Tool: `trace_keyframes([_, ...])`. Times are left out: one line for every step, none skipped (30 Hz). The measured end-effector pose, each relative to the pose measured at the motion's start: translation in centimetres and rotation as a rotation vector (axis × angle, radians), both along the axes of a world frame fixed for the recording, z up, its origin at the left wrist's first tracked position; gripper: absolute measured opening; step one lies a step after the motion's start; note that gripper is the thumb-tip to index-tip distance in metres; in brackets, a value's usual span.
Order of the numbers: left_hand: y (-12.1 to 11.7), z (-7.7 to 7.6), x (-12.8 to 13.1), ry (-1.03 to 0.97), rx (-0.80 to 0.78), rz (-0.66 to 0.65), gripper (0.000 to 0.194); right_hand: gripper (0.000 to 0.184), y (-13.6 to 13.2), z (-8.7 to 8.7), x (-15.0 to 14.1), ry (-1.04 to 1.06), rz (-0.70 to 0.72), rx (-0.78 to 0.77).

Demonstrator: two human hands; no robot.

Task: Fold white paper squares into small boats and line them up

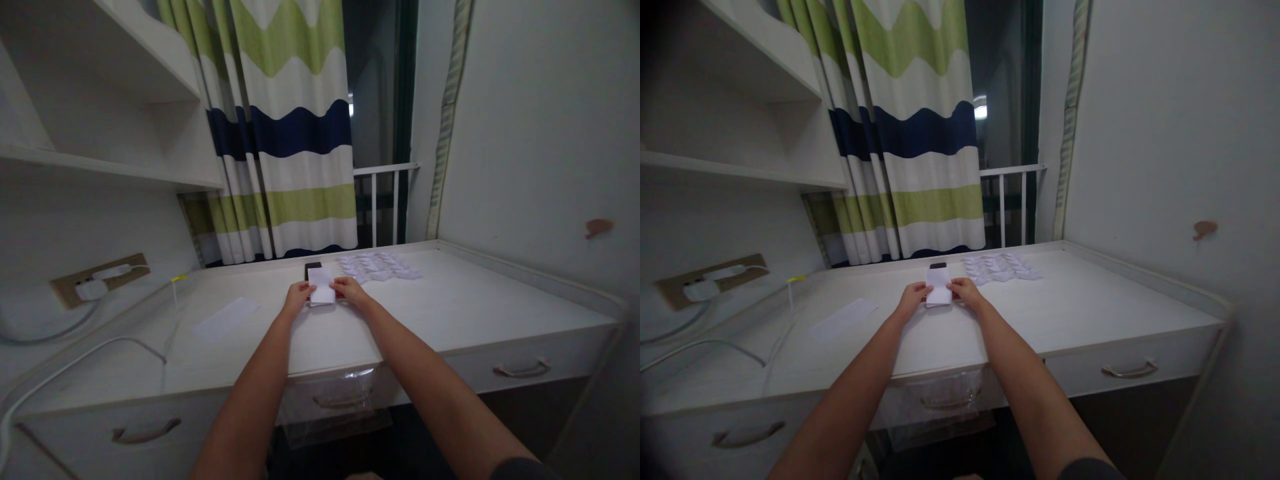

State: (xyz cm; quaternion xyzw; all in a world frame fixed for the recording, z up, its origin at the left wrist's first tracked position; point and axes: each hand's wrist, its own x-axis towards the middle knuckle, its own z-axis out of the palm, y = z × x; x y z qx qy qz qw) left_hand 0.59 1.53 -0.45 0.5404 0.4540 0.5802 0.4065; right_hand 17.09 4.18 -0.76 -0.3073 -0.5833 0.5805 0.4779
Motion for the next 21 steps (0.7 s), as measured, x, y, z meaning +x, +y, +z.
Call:
trace_keyframes([-0.01, -0.01, 0.00, -0.002, 0.003, -0.001, 0.026, 0.015, 0.00, -0.01, 0.00, -0.001, 0.004, 0.002])
trace_keyframes([-0.02, -0.02, -0.01, -0.002, 0.007, -0.002, 0.027, 0.015, -0.01, 0.00, 0.01, -0.001, 0.005, 0.006])
trace_keyframes([-0.03, -0.03, -0.02, 0.001, 0.011, -0.003, 0.027, 0.016, -0.03, 0.01, 0.02, -0.002, 0.005, 0.009])
trace_keyframes([-0.03, -0.05, -0.03, 0.004, 0.014, -0.005, 0.027, 0.016, -0.05, 0.02, 0.02, -0.004, 0.003, 0.010])
trace_keyframes([0.00, -0.07, -0.05, 0.005, 0.018, -0.006, 0.027, 0.017, -0.07, 0.04, 0.03, -0.007, 0.001, 0.011])
trace_keyframes([0.05, -0.10, -0.07, 0.006, 0.022, -0.008, 0.028, 0.018, -0.07, 0.04, 0.04, -0.009, -0.001, 0.012])
trace_keyframes([0.13, -0.13, -0.11, 0.007, 0.024, -0.006, 0.028, 0.020, -0.05, 0.04, 0.05, -0.011, -0.002, 0.012])
trace_keyframes([0.23, -0.18, -0.14, 0.008, 0.026, -0.003, 0.029, 0.021, -0.01, 0.02, 0.06, -0.011, -0.004, 0.012])
trace_keyframes([0.35, -0.24, -0.18, 0.010, 0.028, 0.001, 0.029, 0.022, 0.05, -0.01, 0.07, -0.010, -0.004, 0.013])
trace_keyframes([0.47, -0.30, -0.22, 0.012, 0.030, 0.006, 0.029, 0.022, 0.13, -0.05, 0.08, -0.007, -0.003, 0.016])
trace_keyframes([0.58, -0.36, -0.25, 0.016, 0.033, 0.009, 0.029, 0.023, 0.23, -0.09, 0.09, -0.006, -0.002, 0.019])
trace_keyframes([0.68, -0.42, -0.27, 0.019, 0.035, 0.007, 0.029, 0.023, 0.35, -0.14, 0.09, -0.005, -0.004, 0.020])
trace_keyframes([0.75, -0.46, -0.29, 0.019, 0.036, 0.001, 0.029, 0.023, 0.45, -0.17, 0.09, -0.004, -0.008, 0.019])
trace_keyframes([0.79, -0.50, -0.29, 0.018, 0.034, -0.009, 0.030, 0.023, 0.54, -0.19, 0.09, -0.004, -0.014, 0.017])
trace_keyframes([0.81, -0.52, -0.29, 0.015, 0.030, -0.022, 0.030, 0.023, 0.61, -0.20, 0.09, -0.005, -0.021, 0.014])
trace_keyframes([0.81, -0.53, -0.28, 0.010, 0.026, -0.035, 0.031, 0.023, 0.64, -0.20, 0.09, -0.006, -0.027, 0.011])
trace_keyframes([0.80, -0.53, -0.27, 0.004, 0.024, -0.047, 0.031, 0.023, 0.64, -0.18, 0.09, -0.006, -0.032, 0.009])
trace_keyframes([0.79, -0.52, -0.27, -0.001, 0.024, -0.054, 0.032, 0.023, 0.60, -0.15, 0.08, -0.005, -0.035, 0.009])
trace_keyframes([0.78, -0.52, -0.26, -0.005, 0.026, -0.056, 0.032, 0.023, 0.54, -0.13, 0.08, -0.004, -0.039, 0.008])
trace_keyframes([0.77, -0.51, -0.26, -0.008, 0.030, -0.054, 0.032, 0.023, 0.47, -0.11, 0.07, -0.006, -0.042, 0.003])
trace_keyframes([0.77, -0.50, -0.27, -0.010, 0.033, -0.050, 0.032, 0.024, 0.40, -0.10, 0.06, -0.011, -0.044, -0.003])
